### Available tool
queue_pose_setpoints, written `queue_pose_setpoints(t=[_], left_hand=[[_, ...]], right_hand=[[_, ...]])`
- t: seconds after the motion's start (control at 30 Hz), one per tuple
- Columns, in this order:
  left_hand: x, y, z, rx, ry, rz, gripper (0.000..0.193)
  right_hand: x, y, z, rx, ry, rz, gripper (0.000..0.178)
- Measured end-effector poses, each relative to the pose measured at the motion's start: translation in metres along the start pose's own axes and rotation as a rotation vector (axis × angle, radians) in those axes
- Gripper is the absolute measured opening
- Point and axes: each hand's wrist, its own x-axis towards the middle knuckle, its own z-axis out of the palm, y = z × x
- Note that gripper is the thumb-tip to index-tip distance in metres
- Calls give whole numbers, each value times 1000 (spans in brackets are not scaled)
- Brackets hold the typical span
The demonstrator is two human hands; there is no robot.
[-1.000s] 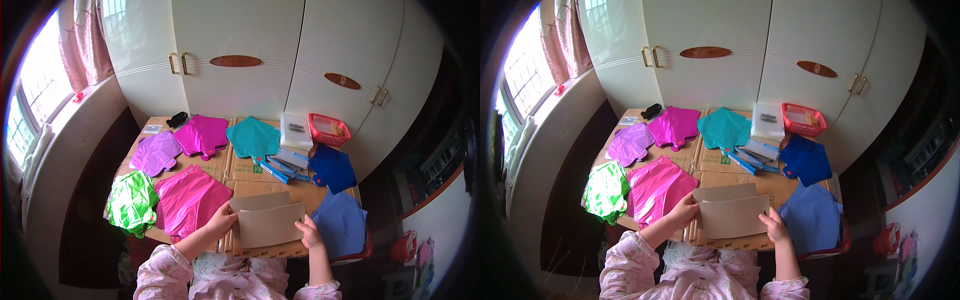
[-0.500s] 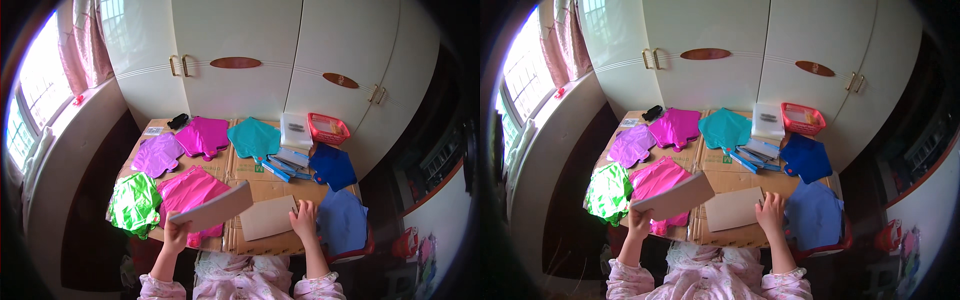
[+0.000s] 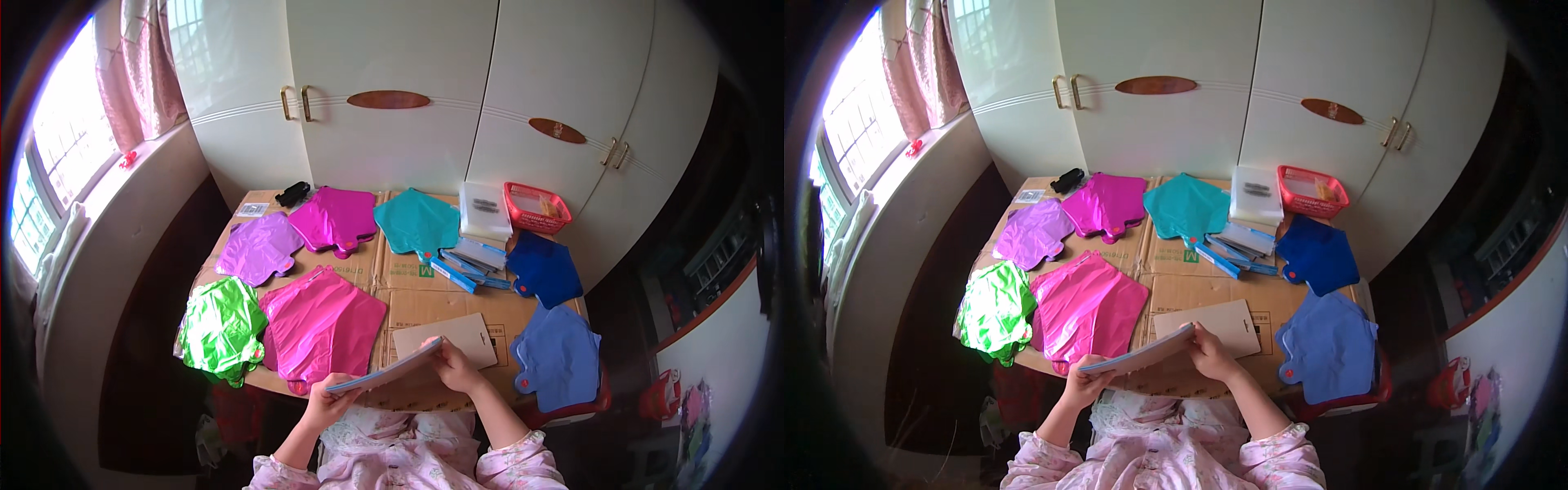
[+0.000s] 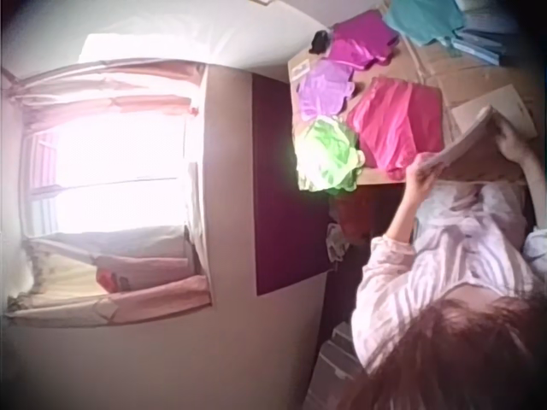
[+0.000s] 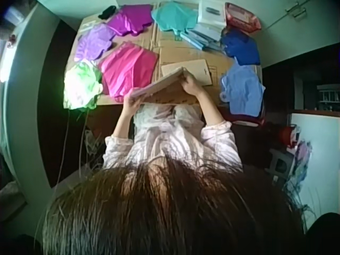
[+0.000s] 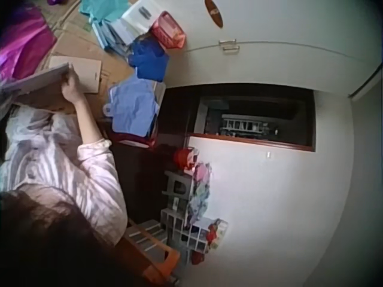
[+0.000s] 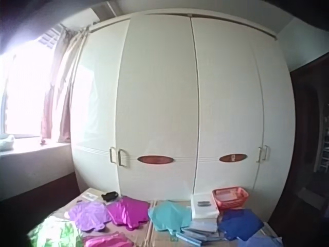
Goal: Folding colorful plastic sheets and placing them into a small cardboard box.
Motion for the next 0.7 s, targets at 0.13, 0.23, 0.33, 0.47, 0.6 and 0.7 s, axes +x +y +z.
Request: queue_pose_setpoints(t=[0.13,0.23,0.33,0.47,0.6,0.7], left_hand=[[-17,22,-19,-110,106,-143,13],[-49,38,-47,-175,235,-176,18],[-94,51,-73,-238,463,-246,20],[-159,63,-97,-254,693,-254,21],[-207,88,-103,-413,854,-359,27],[-247,83,-110,-309,908,-419,27]], right_hand=[[7,-58,13,-10,-79,-103,31],[13,-91,46,-96,-167,-56,31],[22,-97,88,-34,-311,-14,29],[32,-96,158,13,-456,-45,30],[32,-79,229,166,-674,85,26],[30,-70,271,259,-828,148,24]])
